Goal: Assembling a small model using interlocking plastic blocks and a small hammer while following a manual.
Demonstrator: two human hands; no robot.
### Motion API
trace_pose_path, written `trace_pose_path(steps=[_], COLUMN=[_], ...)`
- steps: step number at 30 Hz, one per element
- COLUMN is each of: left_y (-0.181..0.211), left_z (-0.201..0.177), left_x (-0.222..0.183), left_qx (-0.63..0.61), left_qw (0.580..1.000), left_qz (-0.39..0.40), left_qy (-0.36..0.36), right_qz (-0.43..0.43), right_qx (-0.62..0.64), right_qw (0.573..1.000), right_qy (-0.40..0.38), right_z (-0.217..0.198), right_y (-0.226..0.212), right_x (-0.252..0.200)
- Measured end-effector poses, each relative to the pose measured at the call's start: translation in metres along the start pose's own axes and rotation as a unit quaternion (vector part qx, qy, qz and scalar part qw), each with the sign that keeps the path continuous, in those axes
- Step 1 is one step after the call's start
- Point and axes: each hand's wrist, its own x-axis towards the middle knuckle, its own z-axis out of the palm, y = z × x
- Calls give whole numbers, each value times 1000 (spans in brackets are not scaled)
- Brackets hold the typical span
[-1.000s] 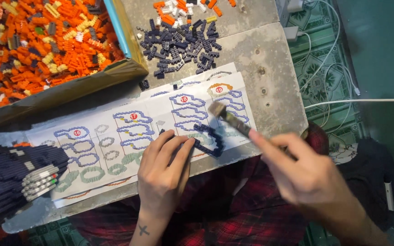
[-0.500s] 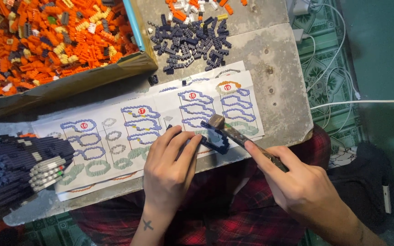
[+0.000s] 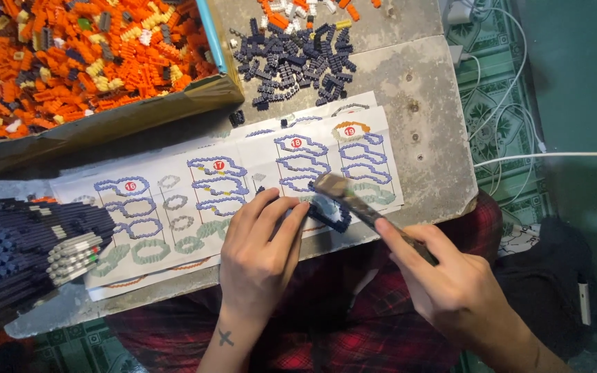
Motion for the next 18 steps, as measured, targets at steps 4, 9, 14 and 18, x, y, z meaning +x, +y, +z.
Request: trace_pose_path(steps=[4, 9, 14, 18], left_y=[1, 0, -1, 0], left_z=[-1, -1, -1, -1], left_x=[0, 1, 0, -1], left_qx=[0, 1, -2, -1], left_qw=[1000, 1000, 1000, 1000], left_qz=[-2, 0, -3, -1], left_qy=[-7, -6, -7, -7], right_qz=[8, 21, 53, 166], right_qx=[-30, -4, 20, -9], right_qw=[999, 999, 998, 985], right_qy=[-9, 34, 1, 41], right_z=[1, 3, 4, 10], right_y=[2, 0, 5, 21], right_x=[-3, -5, -9, -18])
